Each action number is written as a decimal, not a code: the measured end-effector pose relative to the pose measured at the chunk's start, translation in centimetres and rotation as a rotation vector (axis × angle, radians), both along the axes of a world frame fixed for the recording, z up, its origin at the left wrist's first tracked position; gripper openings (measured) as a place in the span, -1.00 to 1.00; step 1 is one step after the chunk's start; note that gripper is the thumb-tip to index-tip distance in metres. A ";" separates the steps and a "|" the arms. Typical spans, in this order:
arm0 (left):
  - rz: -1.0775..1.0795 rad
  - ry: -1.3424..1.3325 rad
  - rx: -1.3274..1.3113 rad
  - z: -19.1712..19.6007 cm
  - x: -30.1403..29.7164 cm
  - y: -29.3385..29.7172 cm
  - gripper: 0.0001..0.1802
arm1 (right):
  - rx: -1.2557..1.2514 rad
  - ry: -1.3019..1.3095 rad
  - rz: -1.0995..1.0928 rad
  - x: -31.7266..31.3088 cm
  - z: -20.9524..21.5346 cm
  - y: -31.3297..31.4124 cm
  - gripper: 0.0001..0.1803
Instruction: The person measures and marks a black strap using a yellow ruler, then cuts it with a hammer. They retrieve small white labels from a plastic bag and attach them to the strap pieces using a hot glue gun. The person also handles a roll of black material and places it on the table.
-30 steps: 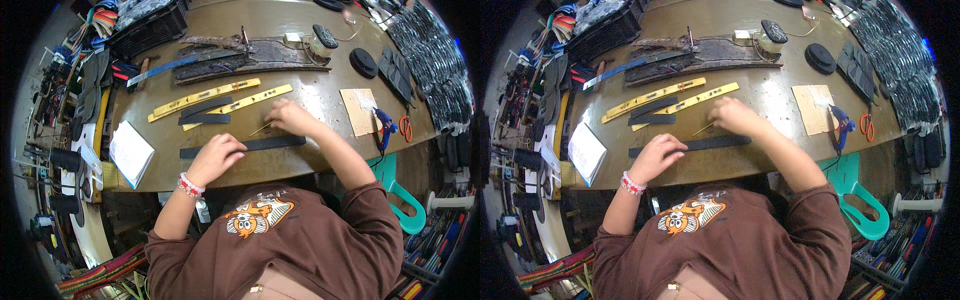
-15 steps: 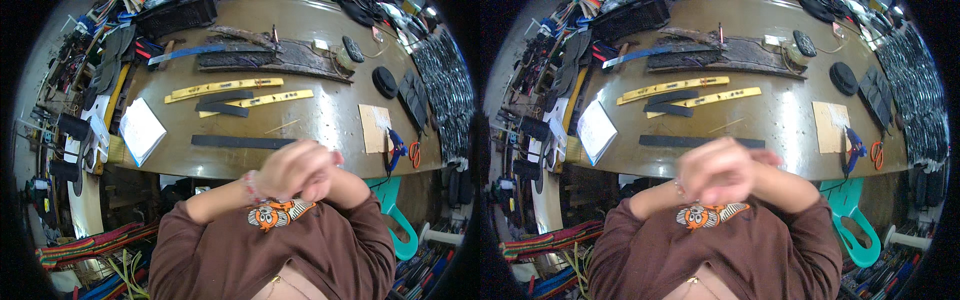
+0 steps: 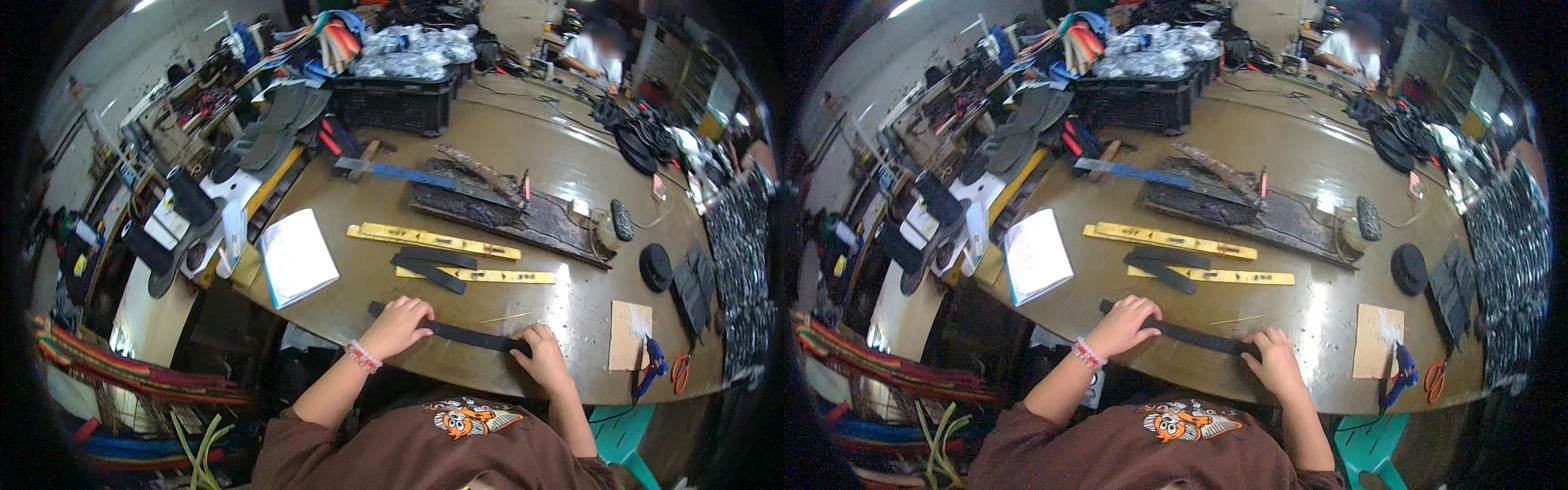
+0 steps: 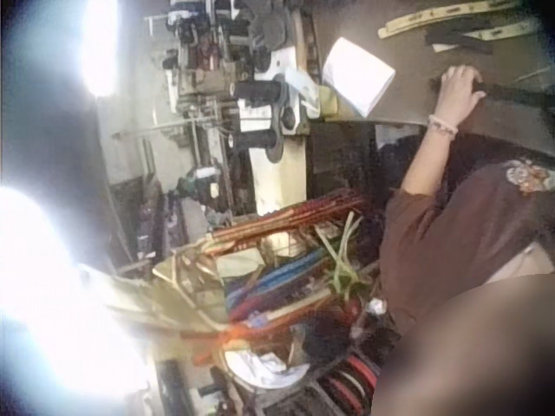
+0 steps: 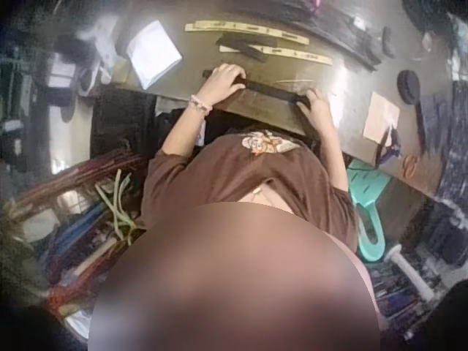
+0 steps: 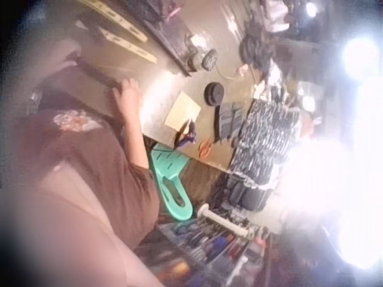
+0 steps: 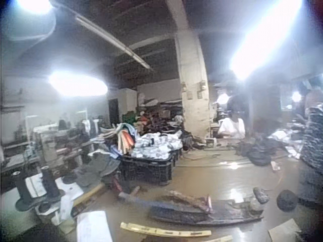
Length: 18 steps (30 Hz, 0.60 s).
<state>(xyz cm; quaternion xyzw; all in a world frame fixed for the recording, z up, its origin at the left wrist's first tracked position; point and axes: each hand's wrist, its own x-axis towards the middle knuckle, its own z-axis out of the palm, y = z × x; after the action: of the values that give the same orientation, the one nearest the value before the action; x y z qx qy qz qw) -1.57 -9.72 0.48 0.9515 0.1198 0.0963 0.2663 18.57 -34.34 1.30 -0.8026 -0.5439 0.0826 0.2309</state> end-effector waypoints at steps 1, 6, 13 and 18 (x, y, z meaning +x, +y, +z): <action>-0.005 -0.012 -0.004 -0.1 0.2 0.1 -0.73 | -0.025 0.016 0.016 0.1 0.1 0.1 -0.59; 0.002 -0.075 -0.082 -0.9 0.3 0.4 -0.83 | -0.015 -0.002 0.016 -0.7 0.8 1.0 -0.56; 0.086 -0.282 -0.051 -2.2 -0.4 -0.5 -0.86 | -0.108 0.094 0.002 -0.9 2.0 2.2 -0.55; 0.123 -0.311 0.039 -2.6 -0.3 -1.0 -0.87 | -0.143 0.142 -0.013 -0.6 4.0 2.4 -0.55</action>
<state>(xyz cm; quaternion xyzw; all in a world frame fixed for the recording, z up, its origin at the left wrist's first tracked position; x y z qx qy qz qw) -1.90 -10.73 -2.13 0.9211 0.1331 0.2609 0.2567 18.00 -31.97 5.33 -0.8126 -0.5136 0.1765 0.2117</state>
